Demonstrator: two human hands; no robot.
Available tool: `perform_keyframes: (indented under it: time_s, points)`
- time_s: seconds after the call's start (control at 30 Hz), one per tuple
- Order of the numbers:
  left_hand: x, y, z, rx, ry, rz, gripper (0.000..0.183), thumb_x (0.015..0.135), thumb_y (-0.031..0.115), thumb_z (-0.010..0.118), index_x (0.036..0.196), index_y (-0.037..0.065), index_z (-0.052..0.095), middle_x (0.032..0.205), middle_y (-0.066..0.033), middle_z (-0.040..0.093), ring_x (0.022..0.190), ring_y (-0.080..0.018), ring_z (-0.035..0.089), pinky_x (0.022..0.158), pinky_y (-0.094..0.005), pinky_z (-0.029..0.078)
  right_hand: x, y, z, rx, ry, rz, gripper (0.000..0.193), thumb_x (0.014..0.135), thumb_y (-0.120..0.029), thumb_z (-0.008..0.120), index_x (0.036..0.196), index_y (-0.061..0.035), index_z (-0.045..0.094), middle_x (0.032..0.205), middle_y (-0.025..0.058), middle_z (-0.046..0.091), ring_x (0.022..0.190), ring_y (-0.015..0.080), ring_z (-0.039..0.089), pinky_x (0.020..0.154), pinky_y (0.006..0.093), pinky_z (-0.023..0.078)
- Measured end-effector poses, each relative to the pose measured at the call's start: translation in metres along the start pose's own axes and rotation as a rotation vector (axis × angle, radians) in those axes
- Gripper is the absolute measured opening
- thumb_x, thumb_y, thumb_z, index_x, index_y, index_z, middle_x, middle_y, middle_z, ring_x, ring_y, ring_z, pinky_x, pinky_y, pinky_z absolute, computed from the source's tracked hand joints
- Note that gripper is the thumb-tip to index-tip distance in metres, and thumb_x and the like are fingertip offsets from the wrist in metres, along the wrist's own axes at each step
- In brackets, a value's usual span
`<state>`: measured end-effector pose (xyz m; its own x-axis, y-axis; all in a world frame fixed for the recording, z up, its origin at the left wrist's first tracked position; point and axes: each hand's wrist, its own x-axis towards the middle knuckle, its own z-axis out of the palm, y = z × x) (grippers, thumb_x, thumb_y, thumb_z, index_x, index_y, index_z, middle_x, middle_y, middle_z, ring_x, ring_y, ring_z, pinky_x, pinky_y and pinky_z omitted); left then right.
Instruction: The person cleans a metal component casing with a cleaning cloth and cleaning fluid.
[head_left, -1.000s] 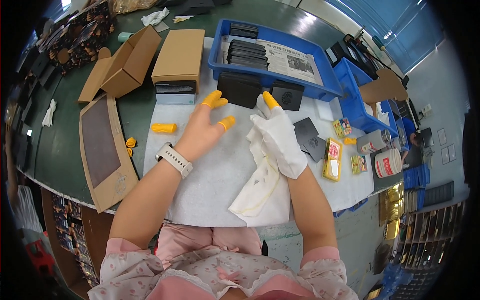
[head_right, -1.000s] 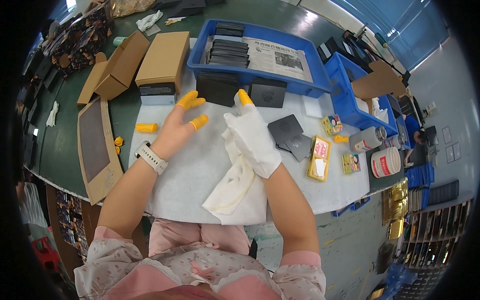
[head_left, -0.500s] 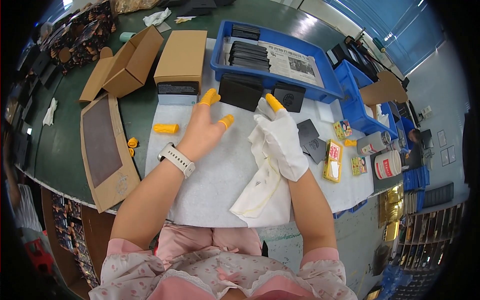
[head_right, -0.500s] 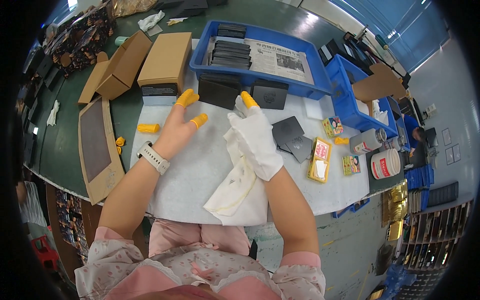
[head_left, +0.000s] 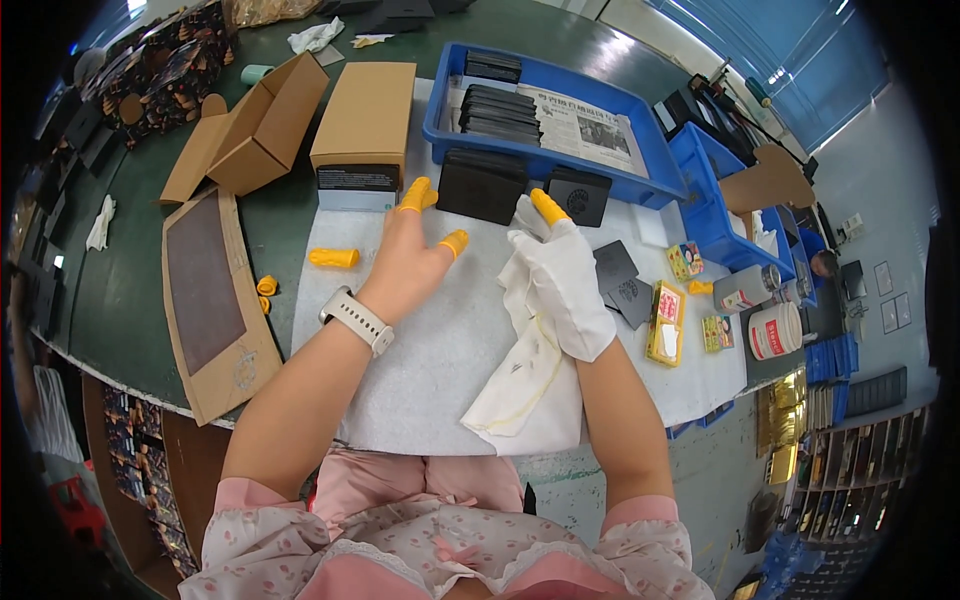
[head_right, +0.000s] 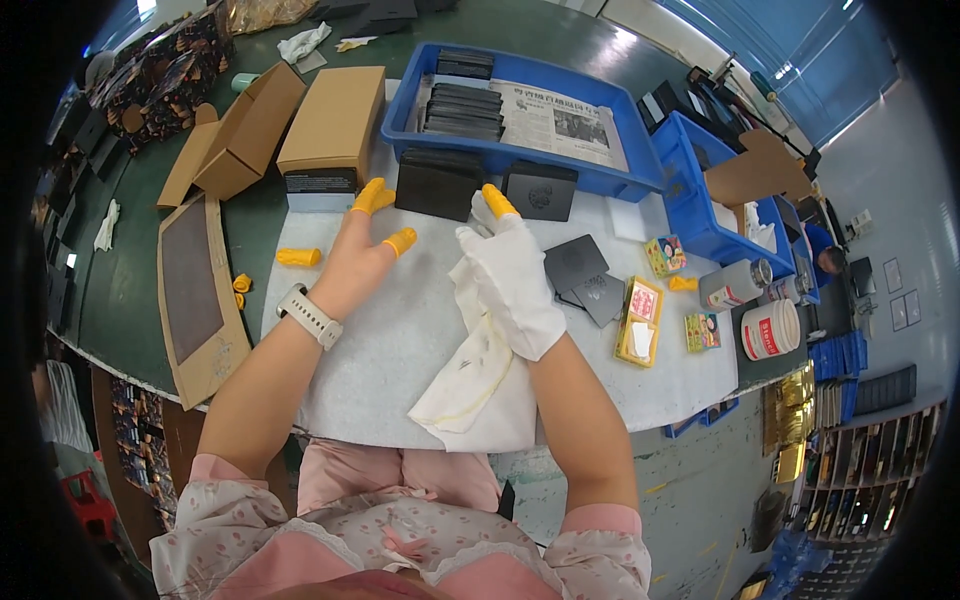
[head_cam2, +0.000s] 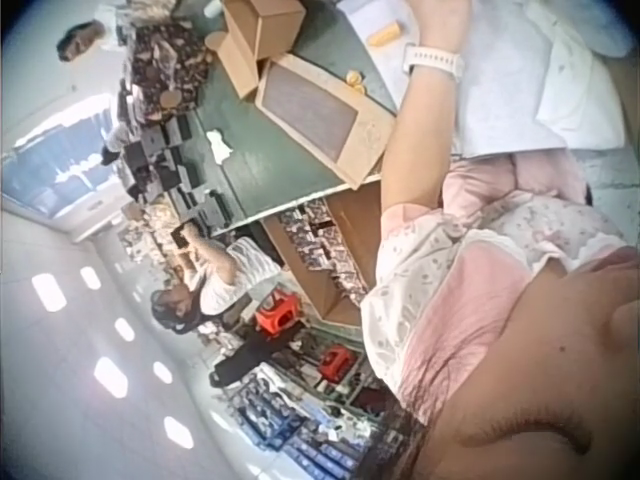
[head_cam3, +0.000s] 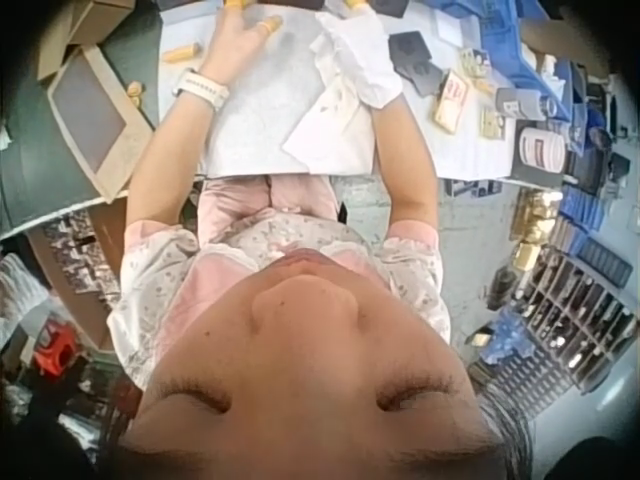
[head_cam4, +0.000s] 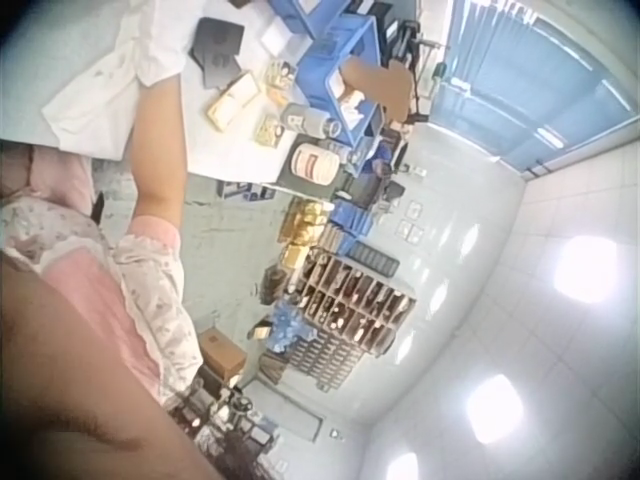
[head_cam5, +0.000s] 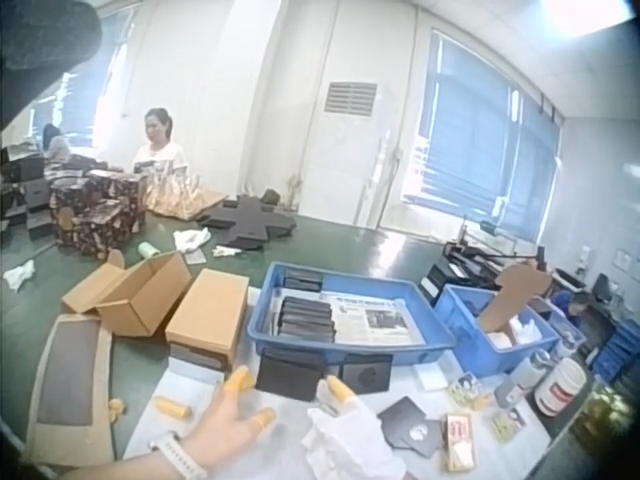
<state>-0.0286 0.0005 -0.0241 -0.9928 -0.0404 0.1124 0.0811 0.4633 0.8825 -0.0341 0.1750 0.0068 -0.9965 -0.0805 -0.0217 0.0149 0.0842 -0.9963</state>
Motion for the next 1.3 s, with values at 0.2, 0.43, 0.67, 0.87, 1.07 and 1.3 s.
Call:
perform_keyframes:
  time_s: [0.2, 0.43, 0.67, 0.87, 1.07, 1.3]
  points:
    - [-0.003, -0.003, 0.004, -0.192, 0.008, 0.065, 0.068, 0.082, 0.009, 0.062, 0.138, -0.001, 0.026, 0.137, -0.0186, 0.039, 0.128, -0.0277, 0.038, 0.106, -0.0352, 0.028, 0.002, 0.004, -0.002, 0.055, -0.002, 0.013, 0.058, 0.085, -0.004, 0.056, 0.137, 0.0022, 0.033, 0.138, 0.0168, 0.041, 0.127, 0.0245, 0.041, 0.105, 0.0305, 0.031]
    - [-0.001, -0.005, 0.004, -0.102, 0.022, 0.161, 0.07, 0.079, 0.013, 0.064, 0.136, -0.007, 0.028, 0.132, -0.027, 0.042, 0.125, -0.0338, 0.041, 0.103, -0.0374, 0.034, 0.015, 0.013, -0.004, 0.179, -0.001, -0.053, 0.059, 0.082, 0.003, 0.056, 0.136, 0.0022, 0.034, 0.137, 0.0166, 0.042, 0.126, 0.0243, 0.043, 0.103, 0.0286, 0.033]
    - [-0.004, -0.003, 0.002, -0.024, 0.007, 0.198, 0.071, 0.078, 0.018, 0.064, 0.134, -0.009, 0.03, 0.124, -0.0305, 0.048, 0.117, -0.0401, 0.047, 0.098, -0.0377, 0.037, 0.012, 0.007, -0.006, 0.072, -0.041, -0.025, 0.061, 0.083, -0.002, 0.058, 0.137, 0.0026, 0.031, 0.14, 0.0171, 0.037, 0.129, 0.0244, 0.038, 0.106, 0.0297, 0.029]
    - [-0.009, 0.001, 0.002, 0.056, -0.028, 0.198, 0.069, 0.079, 0.016, 0.062, 0.134, -0.009, 0.03, 0.123, -0.0278, 0.05, 0.113, -0.0385, 0.05, 0.093, -0.0389, 0.04, 0.001, 0.003, -0.009, 0.063, 0.009, 0.006, 0.058, 0.083, -0.008, 0.061, 0.135, 0.0026, 0.036, 0.133, 0.0161, 0.045, 0.12, 0.0204, 0.045, 0.1, 0.028, 0.034]
    - [-0.021, 0.005, -0.002, -0.191, -0.052, 0.234, 0.065, 0.079, 0.013, 0.062, 0.133, -0.007, 0.032, 0.127, -0.0231, 0.048, 0.116, -0.0356, 0.047, 0.094, -0.0386, 0.039, -0.002, -0.02, -0.005, -0.355, 0.107, 0.021, 0.053, 0.08, -0.012, 0.068, 0.127, -0.0001, 0.048, 0.091, 0.0073, 0.065, 0.073, 0.0083, 0.058, 0.066, 0.0234, 0.047]
    - [-0.043, 0.019, -0.004, 0.356, 0.063, 0.275, 0.072, 0.074, 0.027, 0.071, 0.128, -0.007, 0.039, 0.12, -0.0242, 0.051, 0.11, -0.0351, 0.05, 0.091, -0.0412, 0.039, -0.009, -0.017, -0.003, 0.042, 0.213, 0.055, 0.061, 0.076, -0.015, 0.073, 0.128, 0.0004, 0.047, 0.081, 0.0056, 0.065, 0.066, 0.007, 0.057, 0.058, 0.0226, 0.046]
